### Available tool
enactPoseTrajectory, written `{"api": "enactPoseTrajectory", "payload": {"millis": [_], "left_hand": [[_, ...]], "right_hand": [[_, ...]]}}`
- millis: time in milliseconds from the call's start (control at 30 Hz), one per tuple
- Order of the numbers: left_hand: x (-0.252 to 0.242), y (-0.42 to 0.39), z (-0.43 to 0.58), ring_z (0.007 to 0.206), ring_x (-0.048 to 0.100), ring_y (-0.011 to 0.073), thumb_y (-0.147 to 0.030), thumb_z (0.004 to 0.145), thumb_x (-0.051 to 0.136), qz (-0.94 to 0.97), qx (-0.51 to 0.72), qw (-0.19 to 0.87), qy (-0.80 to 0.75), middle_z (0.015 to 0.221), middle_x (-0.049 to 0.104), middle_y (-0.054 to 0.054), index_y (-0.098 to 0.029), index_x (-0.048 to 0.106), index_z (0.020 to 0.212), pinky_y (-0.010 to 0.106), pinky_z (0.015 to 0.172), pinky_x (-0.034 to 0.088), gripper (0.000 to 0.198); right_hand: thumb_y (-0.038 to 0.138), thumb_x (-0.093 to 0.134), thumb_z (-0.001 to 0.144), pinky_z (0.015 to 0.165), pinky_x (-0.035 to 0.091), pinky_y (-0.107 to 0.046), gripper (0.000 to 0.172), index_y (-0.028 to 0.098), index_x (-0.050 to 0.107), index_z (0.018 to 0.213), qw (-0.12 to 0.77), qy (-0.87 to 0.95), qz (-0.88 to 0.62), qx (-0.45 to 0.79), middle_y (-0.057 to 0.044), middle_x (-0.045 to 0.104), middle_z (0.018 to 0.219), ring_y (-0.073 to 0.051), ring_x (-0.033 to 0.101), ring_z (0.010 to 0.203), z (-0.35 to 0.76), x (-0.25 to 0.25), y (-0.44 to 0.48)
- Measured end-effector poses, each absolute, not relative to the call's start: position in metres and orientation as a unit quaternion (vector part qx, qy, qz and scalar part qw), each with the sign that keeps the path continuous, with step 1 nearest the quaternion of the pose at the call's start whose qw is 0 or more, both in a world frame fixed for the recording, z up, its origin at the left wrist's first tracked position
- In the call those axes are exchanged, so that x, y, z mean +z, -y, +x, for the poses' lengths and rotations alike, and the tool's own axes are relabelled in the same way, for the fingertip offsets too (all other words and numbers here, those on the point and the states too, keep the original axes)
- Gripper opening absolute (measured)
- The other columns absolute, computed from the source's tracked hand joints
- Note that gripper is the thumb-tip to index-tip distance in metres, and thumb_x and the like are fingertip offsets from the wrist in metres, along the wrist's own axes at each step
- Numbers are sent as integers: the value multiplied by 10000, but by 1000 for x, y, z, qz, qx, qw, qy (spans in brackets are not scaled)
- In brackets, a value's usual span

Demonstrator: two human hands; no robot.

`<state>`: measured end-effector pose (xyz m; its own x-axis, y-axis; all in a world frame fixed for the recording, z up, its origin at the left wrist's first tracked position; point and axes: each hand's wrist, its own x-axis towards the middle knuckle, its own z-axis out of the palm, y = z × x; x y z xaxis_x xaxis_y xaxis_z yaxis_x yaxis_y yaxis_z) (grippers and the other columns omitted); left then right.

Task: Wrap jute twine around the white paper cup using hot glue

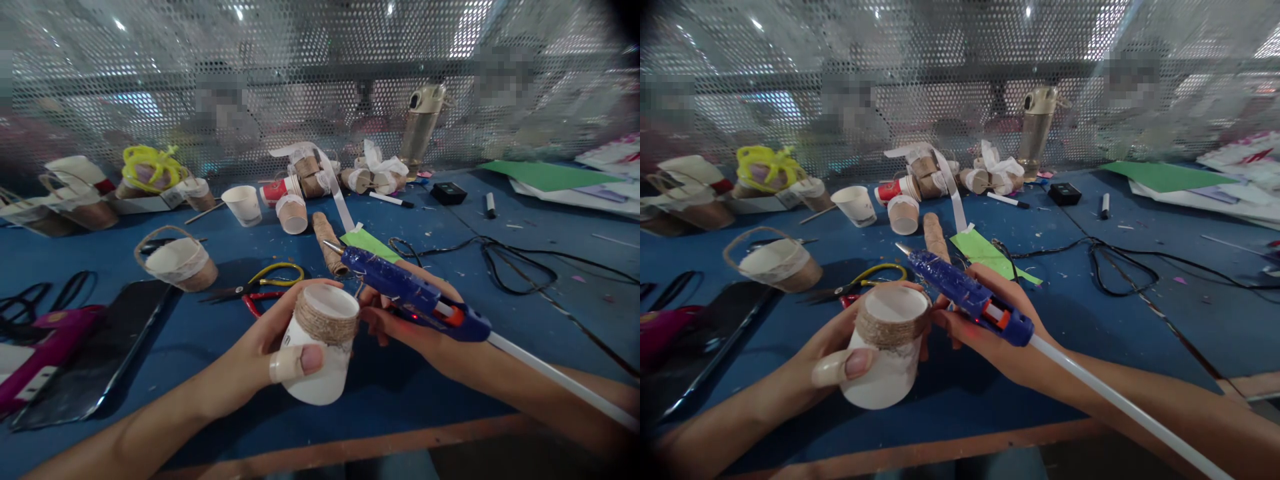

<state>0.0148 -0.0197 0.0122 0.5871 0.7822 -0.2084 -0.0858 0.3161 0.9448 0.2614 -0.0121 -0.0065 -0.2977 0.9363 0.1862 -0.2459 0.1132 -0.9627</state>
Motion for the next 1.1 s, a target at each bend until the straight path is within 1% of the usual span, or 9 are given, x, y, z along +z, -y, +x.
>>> {"api": "enactPoseTrajectory", "payload": {"millis": [100, 233, 367, 467, 567, 667, 800, 933, 1100], "left_hand": [[12, 19, 14, 1171, 644, 352, -521, 812, 862, 505, 300, 730, -347, 1263, 707, 91, -307, 556, 1449, 379, 903, 509, 738], [10, 16, 12, 1173, 656, 339, -522, 830, 851, 522, 288, 735, -324, 1278, 712, 87, -327, 535, 1468, 347, 851, 523, 738], [8, 15, 10, 1208, 651, 339, -511, 838, 857, 519, 288, 737, -324, 1310, 709, 87, -328, 545, 1460, 340, 862, 524, 720], [5, 14, 9, 1212, 657, 338, -483, 862, 845, 525, 287, 741, -304, 1319, 710, 86, -340, 550, 1459, 325, 833, 524, 681], [6, 15, 10, 1205, 665, 329, -453, 881, 835, 524, 290, 744, -295, 1316, 718, 78, -348, 563, 1447, 330, 846, 526, 637], [11, 19, 14, 1173, 679, 325, -447, 851, 866, 510, 298, 741, -320, 1284, 734, 73, -327, 592, 1410, 357, 884, 525, 634], [20, 23, 20, 1110, 691, 294, -499, 781, 917, 492, 310, 732, -355, 1199, 748, 44, -316, 624, 1355, 335, 858, 516, 670], [22, 23, 21, 1100, 686, 276, -500, 756, 938, 488, 307, 733, -362, 1185, 741, 37, -305, 629, 1343, 318, 852, 511, 691], [15, 18, 16, 1160, 672, 269, -473, 833, 891, 511, 291, 741, -324, 1267, 720, 35, -334, 595, 1383, 311, 861, 516, 640]], "right_hand": [[116, 890, 819, 575, 605, -181, 247, 261, 703, 888, 500, 554, -319, 585, 47, 738, 838, -77, 671, 614, 262, -6, 13], [115, 890, 816, 574, 598, -187, 241, 253, 703, 879, 498, 556, -318, 585, 37, 730, 838, -83, 666, 617, 262, -4, 15], [119, 879, 831, 592, 593, -196, 230, 251, 700, 889, 485, 562, -318, 590, 34, 730, 841, -88, 670, 625, 264, -5, 14], [118, 863, 849, 601, 591, -204, 222, 252, 695, 902, 474, 567, -321, 592, 29, 734, 831, -103, 680, 645, 267, -8, 12], [115, 859, 853, 605, 584, -212, 230, 250, 681, 907, 465, 575, -321, 592, 25, 738, 828, -110, 682, 647, 269, -9, 12], [142, 853, 868, 605, 580, -211, 212, 249, 675, 910, 459, 579, -330, 587, 30, 715, 778, -113, 675, 644, 270, -7, 13], [221, 804, 934, 593, 576, -202, 130, 239, 676, 921, 454, 584, -344, 579, 26, 690, 726, -111, 665, 629, 269, -5, 13], [235, 814, 922, 591, 579, -209, 158, 230, 659, 894, 449, 585, -345, 581, 21, 691, 731, -117, 663, 631, 269, -4, 13], [206, 843, 894, 592, 576, -191, 171, 229, 676, 922, 445, 585, -355, 578, 31, 701, 744, -106, 666, 625, 270, -5, 13]]}}
